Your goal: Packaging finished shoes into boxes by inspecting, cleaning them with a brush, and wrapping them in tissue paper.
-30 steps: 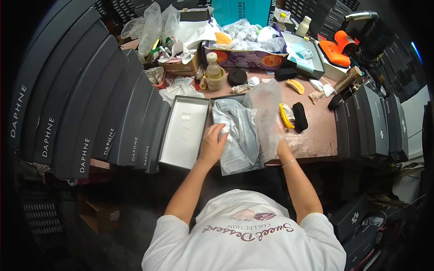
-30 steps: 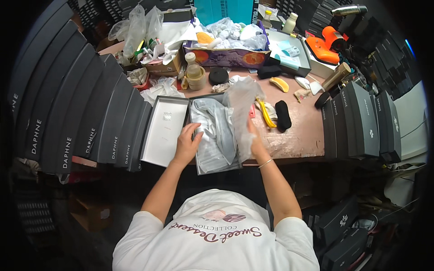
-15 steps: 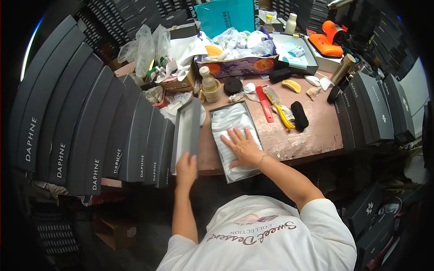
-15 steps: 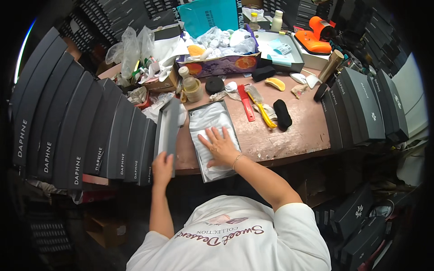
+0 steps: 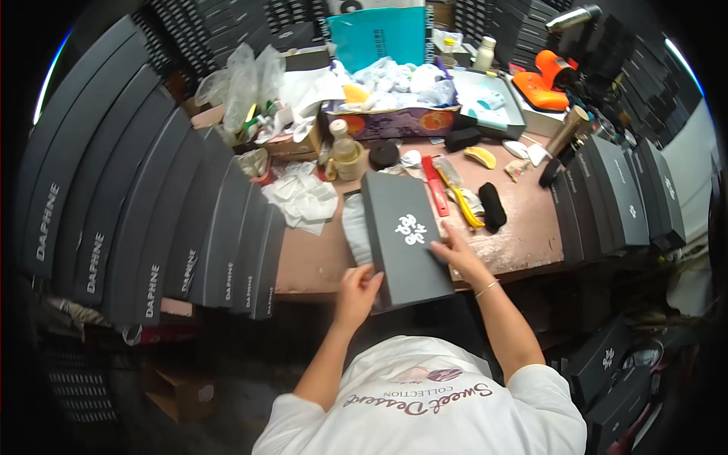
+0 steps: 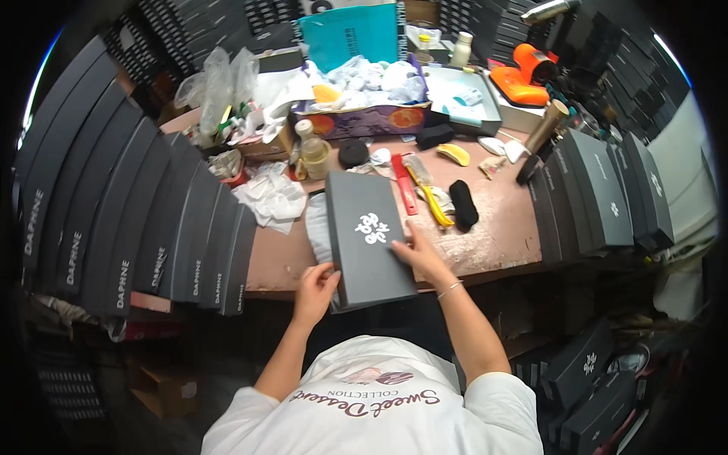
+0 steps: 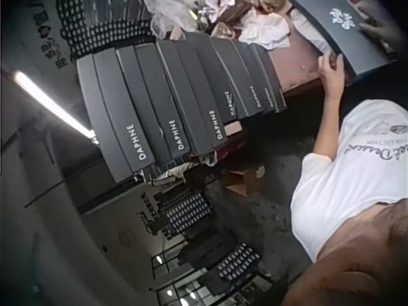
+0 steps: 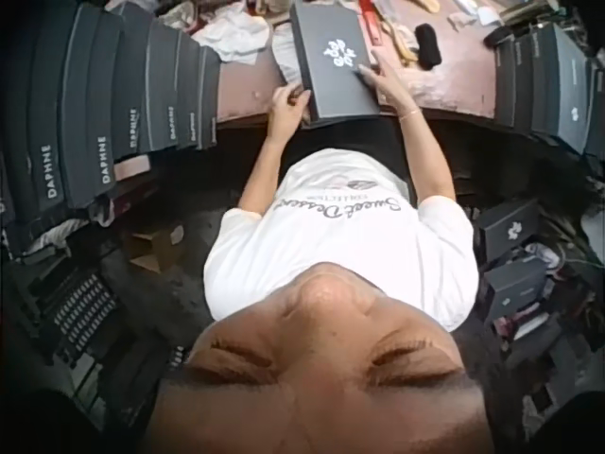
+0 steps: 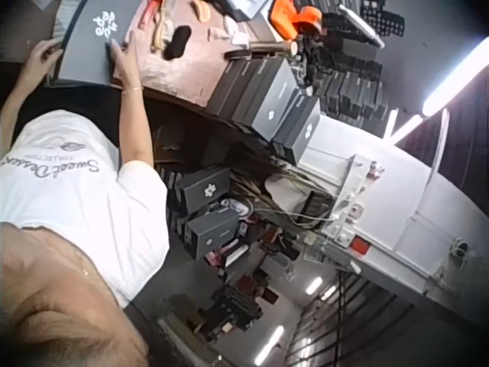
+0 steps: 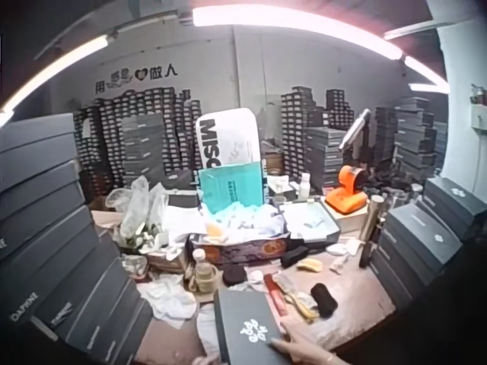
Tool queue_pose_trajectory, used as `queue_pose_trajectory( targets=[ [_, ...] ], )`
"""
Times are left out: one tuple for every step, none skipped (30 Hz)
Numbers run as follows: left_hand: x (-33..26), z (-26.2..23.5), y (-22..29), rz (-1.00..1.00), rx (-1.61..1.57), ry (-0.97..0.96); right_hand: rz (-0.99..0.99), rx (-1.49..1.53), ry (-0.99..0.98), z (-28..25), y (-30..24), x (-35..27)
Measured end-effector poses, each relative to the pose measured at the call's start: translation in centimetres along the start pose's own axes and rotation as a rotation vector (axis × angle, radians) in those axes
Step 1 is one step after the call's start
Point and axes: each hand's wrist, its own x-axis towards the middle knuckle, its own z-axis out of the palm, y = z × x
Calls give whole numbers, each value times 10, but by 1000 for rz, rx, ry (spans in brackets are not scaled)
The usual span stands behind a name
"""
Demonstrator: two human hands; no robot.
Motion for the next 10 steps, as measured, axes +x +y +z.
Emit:
queue_pose_trajectory(
  targets=[
    [-3,-2,0,227,296,119,-147,-156,44,3,22,5],
    [-1,1,-16,219,213,170,-161,-197,112,7,46,16],
    [2,-1,-38,202,133,227,-125,-289,115,24,11,3],
    [3,-9,-50,-217,-305,28,-153,-240,122,34,5,0],
    [7,-10,-76,-162,-390,159,-277,-339,116,42,22,15],
    [11,-14,-81,-159,-311,116,-301,-483,78,50,5,12],
    [16,-14,-71,-142,-227,56,-452,-505,138,53,26,28],
    [17,-7,-56,-138,-345,-3,-327,-432,83,53,42,43],
    [19,-1,-47,-142,-461,-54,-217,-349,18,50,52,50],
    [20,5,-77,-215,-598,-90,-106,-408,43,47,45,41]
  ],
)
